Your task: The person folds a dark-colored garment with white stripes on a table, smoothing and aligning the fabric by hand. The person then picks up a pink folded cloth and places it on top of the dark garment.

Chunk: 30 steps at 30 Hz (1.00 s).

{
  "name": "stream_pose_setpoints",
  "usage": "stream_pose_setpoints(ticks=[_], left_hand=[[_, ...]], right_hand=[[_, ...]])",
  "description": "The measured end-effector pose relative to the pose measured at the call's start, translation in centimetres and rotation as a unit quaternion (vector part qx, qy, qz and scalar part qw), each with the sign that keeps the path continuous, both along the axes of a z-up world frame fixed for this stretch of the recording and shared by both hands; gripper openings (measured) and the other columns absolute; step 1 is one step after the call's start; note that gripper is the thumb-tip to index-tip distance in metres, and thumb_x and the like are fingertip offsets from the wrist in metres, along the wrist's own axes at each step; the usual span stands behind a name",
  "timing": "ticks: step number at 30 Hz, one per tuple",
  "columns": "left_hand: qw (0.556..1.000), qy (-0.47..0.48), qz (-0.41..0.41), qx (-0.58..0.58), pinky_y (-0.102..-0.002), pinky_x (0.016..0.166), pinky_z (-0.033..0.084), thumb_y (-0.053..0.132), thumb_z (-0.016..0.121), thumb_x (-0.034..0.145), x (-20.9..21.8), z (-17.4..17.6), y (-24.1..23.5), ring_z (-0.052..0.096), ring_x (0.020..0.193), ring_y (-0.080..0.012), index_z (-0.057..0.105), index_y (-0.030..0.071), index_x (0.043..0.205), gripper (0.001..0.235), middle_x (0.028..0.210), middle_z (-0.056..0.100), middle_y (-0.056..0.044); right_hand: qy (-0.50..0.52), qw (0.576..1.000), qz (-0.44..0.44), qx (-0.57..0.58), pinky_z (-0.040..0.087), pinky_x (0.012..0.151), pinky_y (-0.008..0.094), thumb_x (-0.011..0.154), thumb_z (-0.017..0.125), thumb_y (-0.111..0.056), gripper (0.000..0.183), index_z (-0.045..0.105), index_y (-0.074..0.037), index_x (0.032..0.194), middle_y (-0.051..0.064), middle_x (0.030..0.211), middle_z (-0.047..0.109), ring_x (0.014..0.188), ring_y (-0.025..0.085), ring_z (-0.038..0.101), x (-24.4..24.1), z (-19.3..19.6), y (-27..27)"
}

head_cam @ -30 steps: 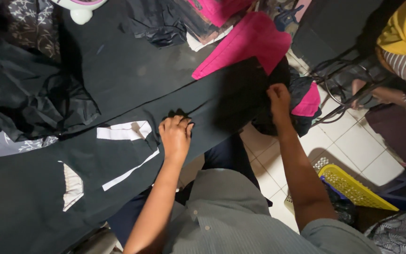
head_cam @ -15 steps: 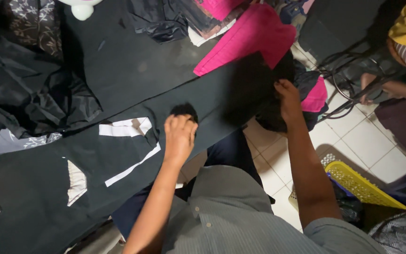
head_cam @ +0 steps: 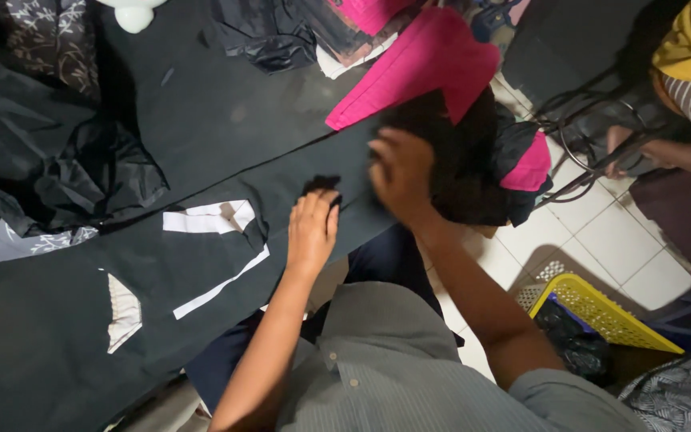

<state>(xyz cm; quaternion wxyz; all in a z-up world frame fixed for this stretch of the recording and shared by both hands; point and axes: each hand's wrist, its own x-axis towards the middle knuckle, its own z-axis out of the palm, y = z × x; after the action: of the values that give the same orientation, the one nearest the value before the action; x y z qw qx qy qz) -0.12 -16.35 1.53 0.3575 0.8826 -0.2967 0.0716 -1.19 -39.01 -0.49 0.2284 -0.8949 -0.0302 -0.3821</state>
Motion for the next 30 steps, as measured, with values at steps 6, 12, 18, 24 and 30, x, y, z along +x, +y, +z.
stream_pose_setpoints(ticks=[6,12,18,24,30], left_hand=[[0.976,-0.07,0.057,0.198,-0.058,0.115,0.027,0.041,0.064,0.092,0.2,-1.0,0.0,0.039,0.144,-0.0343,0.052,0.008,0.145,0.063,0.152,0.048,-0.016],[0.962,-0.111,0.07,0.239,-0.056,0.118,0.028,0.045,0.057,0.099,-1.7,-2.3,1.3,0.037,0.148,-0.0324,0.046,0.011,0.154,0.066,0.157,0.045,-0.015],[0.958,-0.118,0.075,0.251,-0.055,0.119,0.026,0.048,0.054,0.099,-1.6,-3.0,1.4,0.035,0.15,-0.0315,0.043,0.014,0.156,0.068,0.159,0.042,-0.013],[0.956,-0.084,0.077,0.271,-0.055,0.121,0.021,0.05,0.055,0.098,-2.3,-3.8,1.4,0.027,0.152,-0.0325,0.038,0.014,0.157,0.071,0.164,0.033,-0.015],[0.96,-0.063,0.062,0.265,-0.057,0.121,0.017,0.049,0.06,0.093,-5.5,-2.6,2.1,0.021,0.154,-0.0356,0.039,0.012,0.156,0.076,0.165,0.028,-0.019]], right_hand=[[0.185,0.981,-0.009,-0.057,0.017,0.117,0.068,0.092,0.071,-0.04,0.06,0.058,-0.01,0.142,0.018,0.158,0.043,0.147,0.039,0.037,1.1,-2.2,1.7],[0.201,0.967,-0.155,0.025,0.018,0.116,0.069,0.1,0.067,-0.035,0.067,0.046,-0.009,0.157,0.02,0.168,0.031,0.152,0.042,0.029,-1.3,-7.6,-6.0],[0.103,0.925,-0.167,0.325,0.035,0.119,0.043,0.099,0.073,-0.031,0.064,0.047,-0.001,0.149,0.023,0.152,0.047,0.142,0.037,0.044,-3.4,-14.6,-10.1],[0.211,0.841,-0.144,0.478,0.048,0.102,0.038,0.088,0.08,-0.039,0.07,0.052,0.003,0.136,0.018,0.132,0.061,0.12,0.03,0.058,-3.1,-14.0,-13.0],[0.263,0.772,-0.041,0.577,0.053,0.095,0.04,0.088,0.077,-0.028,0.047,0.066,0.0,0.124,0.017,0.124,0.068,0.108,0.03,0.065,-3.5,-10.4,-15.6]])
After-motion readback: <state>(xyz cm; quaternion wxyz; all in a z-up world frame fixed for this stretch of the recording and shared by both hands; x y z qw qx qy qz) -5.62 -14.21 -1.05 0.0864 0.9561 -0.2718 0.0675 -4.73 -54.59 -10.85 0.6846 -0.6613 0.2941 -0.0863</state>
